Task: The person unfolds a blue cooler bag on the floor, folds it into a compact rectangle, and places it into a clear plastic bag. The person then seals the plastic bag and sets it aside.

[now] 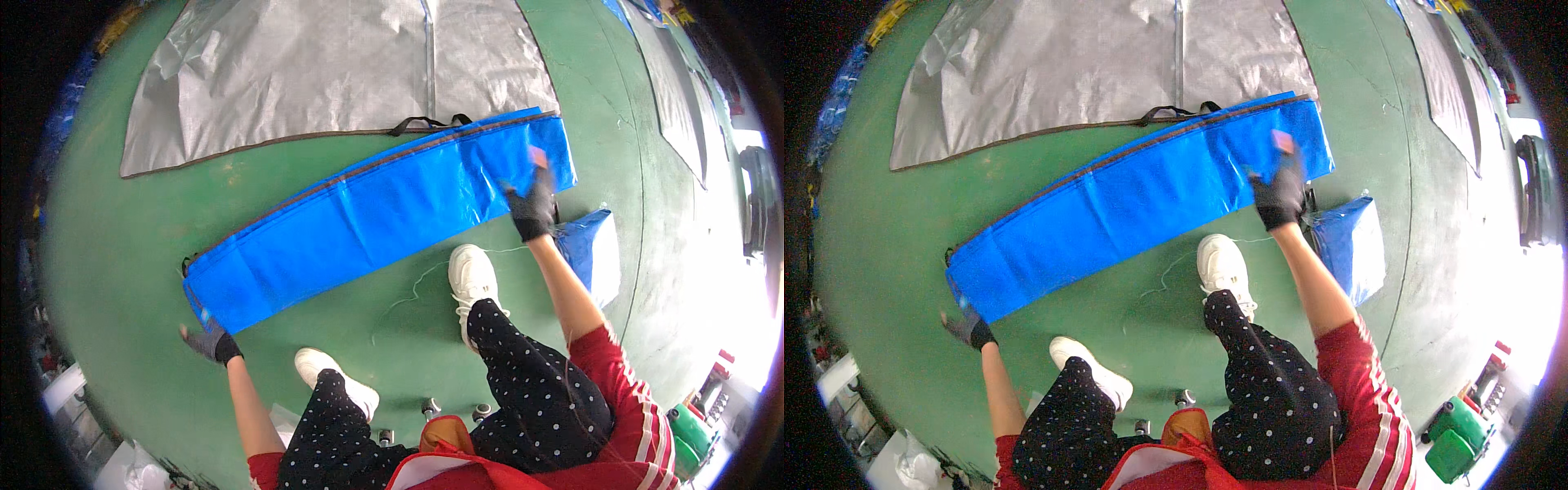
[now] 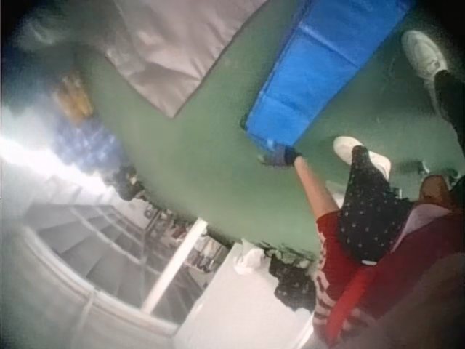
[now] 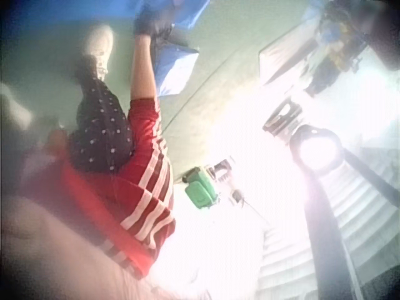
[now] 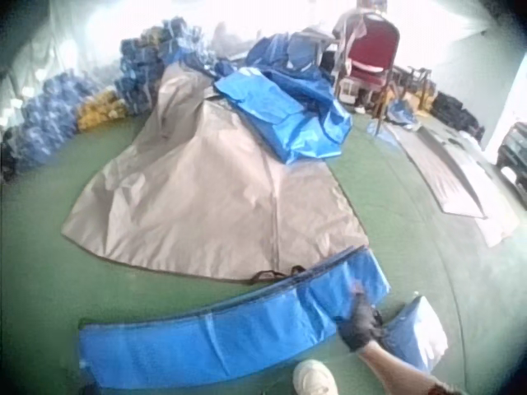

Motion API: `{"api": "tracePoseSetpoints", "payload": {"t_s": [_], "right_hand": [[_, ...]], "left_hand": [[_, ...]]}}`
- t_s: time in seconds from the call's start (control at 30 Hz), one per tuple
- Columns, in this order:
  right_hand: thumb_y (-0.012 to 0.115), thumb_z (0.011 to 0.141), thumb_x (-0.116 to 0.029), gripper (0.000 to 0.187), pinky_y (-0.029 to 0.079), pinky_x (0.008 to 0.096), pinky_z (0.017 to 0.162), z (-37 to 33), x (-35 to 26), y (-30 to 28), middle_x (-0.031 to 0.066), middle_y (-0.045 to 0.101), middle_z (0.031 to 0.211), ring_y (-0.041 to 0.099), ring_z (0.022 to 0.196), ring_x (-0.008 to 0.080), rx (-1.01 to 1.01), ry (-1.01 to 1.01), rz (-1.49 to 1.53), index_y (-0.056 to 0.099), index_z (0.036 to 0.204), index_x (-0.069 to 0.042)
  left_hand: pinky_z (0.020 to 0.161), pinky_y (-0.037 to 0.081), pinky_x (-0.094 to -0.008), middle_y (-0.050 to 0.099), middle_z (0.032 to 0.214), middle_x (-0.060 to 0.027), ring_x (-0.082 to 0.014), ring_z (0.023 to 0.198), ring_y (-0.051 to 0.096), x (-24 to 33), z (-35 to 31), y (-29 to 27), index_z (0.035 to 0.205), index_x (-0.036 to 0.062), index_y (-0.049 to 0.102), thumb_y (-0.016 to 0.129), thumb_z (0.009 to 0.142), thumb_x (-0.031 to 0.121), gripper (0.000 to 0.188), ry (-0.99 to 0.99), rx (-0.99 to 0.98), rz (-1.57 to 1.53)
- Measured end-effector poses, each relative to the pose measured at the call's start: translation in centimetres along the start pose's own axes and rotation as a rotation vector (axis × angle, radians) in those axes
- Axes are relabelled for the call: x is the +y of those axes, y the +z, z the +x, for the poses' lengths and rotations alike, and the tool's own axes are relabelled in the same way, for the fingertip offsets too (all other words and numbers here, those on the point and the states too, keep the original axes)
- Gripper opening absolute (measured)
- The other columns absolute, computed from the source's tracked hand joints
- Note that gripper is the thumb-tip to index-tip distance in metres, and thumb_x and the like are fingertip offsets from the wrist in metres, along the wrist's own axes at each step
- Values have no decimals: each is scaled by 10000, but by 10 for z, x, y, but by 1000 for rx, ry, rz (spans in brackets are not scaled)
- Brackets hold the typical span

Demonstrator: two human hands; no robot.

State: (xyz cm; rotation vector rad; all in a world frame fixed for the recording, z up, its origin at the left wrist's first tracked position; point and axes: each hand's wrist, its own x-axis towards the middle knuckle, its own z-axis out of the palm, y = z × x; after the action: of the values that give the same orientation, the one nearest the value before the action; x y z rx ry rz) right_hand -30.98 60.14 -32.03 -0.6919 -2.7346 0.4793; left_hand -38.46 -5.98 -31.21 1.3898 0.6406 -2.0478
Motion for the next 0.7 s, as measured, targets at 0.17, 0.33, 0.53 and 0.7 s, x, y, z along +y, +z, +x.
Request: {"api": "tracePoseSetpoints", "payload": {"t_s": [0.17, 0.33, 0.53, 0.7], "right_hand": [[805, 582, -510, 1116, 166, 551, 1115, 81, -76, 47, 163, 348, 1456, 290, 1362, 354, -582, -760, -400, 266, 1462, -88], [779, 642, -387, 585, 494, 440, 869, 114, -95, 49, 150, 634, 1103, 593, 1028, 337, -806, -716, -481, 624, 1152, -144], [621, 794, -294, 225, 530, 457, 720, -2, -52, -99, 148, 679, 877, 653, 843, 363, -998, -661, -89, 678, 863, -88], [657, 799, -323, 263, 519, 406, 692, -17, -40, -138, 123, 686, 870, 650, 765, 288, -1337, -325, 64, 653, 858, -66]], "left_hand": [[1136, 162, -510, 256, 1480, -269, -439, 1382, 206, -147, 3, -42, 1501, 127, 117, 733, 648, 616, 1161, -924, 1027, -1984], [1126, 186, -501, 376, 1404, -235, -403, 1315, 331, -215, 14, -50, 1465, 117, 230, 736, 630, 589, 1085, -568, 818, -1812], [756, 477, -440, 646, 921, -106, -312, 868, 607, -127, -78, -40, 952, 138, 654, 707, 713, 359, 330, -326, 1282, -1840], [922, 447, -403, 629, 1111, -185, -348, 1079, 577, -59, -122, -89, 1157, 90, 599, 726, 723, 494, 606, 775, 882, -2170]]}}
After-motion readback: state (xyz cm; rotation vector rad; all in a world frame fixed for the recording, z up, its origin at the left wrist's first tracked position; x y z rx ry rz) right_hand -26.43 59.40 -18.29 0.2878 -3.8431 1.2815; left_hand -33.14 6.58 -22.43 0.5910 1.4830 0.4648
